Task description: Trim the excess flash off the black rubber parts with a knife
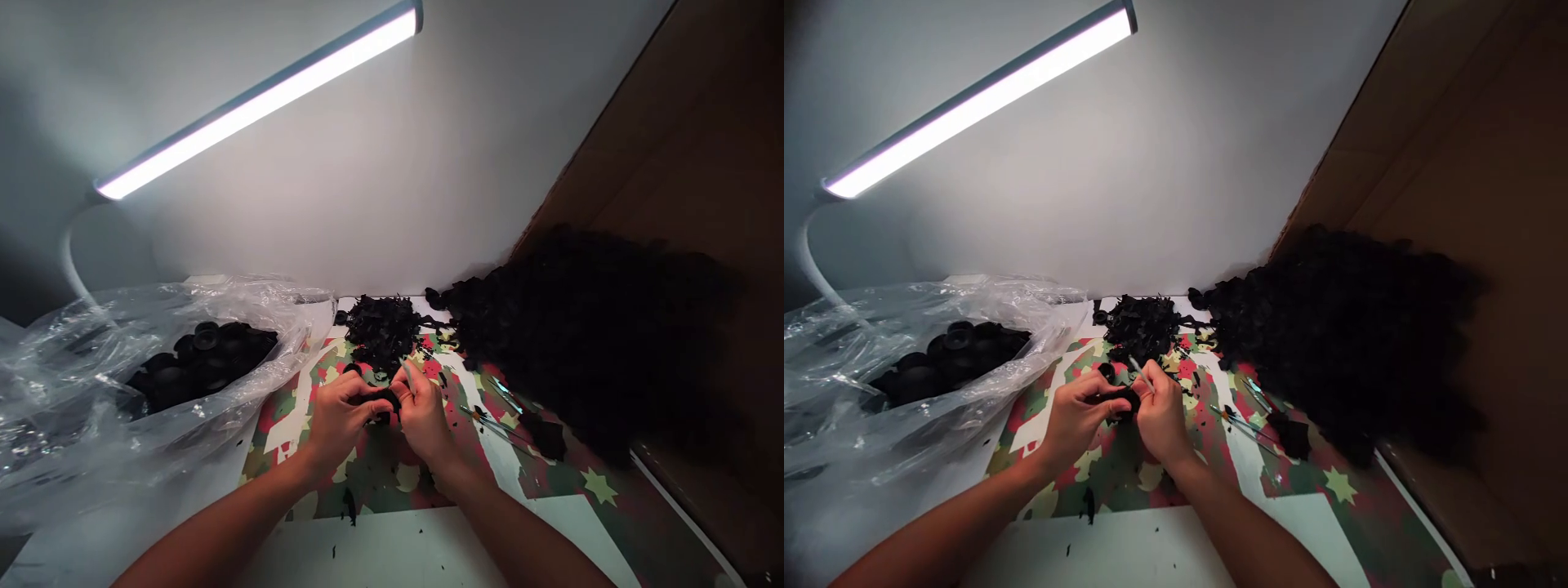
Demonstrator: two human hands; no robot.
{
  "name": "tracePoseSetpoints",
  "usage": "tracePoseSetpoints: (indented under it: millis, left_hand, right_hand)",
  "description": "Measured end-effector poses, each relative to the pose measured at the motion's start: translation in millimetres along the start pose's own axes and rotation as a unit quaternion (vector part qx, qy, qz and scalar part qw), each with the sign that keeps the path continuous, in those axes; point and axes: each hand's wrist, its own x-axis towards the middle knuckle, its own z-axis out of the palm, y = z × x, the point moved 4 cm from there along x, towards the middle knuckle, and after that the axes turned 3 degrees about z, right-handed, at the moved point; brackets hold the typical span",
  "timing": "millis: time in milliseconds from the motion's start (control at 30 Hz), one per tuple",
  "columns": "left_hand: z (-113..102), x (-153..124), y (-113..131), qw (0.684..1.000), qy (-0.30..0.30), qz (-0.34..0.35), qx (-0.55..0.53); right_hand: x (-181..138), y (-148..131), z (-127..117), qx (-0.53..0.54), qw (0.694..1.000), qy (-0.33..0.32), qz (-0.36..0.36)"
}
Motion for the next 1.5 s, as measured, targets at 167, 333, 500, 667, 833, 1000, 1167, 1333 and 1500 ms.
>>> tracePoseSetpoints:
  millis: [167,333,500,667,833,1000,1167,1333,1500]
  left_hand:
    - [2.8,-7.0,5.9,0.997,0.030,0.071,-0.003]
    - [-3.6,-10.2,14.4,0.990,0.017,0.118,-0.070]
    - [-8.4,3.6,-6.1,0.993,0.006,-0.054,-0.104]
    - [-5.7,7.9,-13.7,0.983,-0.020,-0.115,-0.139]
    - [4.1,3.2,-16.7,0.977,-0.065,-0.148,-0.142]
    - [6.7,2.8,-13.6,0.990,-0.086,-0.093,-0.060]
    - [4.2,0.0,1.8,0.995,-0.087,-0.009,-0.043]
    - [-1.4,0.6,0.5,0.983,-0.052,-0.082,-0.158]
    - [-5.3,6.2,-6.8,0.972,-0.016,-0.108,-0.209]
  right_hand:
    - [9.7,18.3,-3.0,0.027,0.999,0.024,0.032]
    - [33.7,39.0,-32.7,0.003,0.998,0.046,0.040]
    - [29.6,31.6,-27.2,-0.028,0.990,-0.136,-0.016]
    - [21.0,15.1,-28.4,-0.018,0.991,-0.125,-0.053]
    - [10.1,-7.8,-24.5,0.021,0.992,-0.093,-0.082]
    - [-2.3,-17.8,-7.1,-0.046,0.985,-0.093,-0.136]
    - [21.8,13.3,-29.2,-0.075,0.997,0.024,0.001]
    - [34.0,35.3,-45.6,-0.045,0.998,-0.039,0.031]
    - [19.0,26.1,-29.3,0.029,0.990,-0.129,0.054]
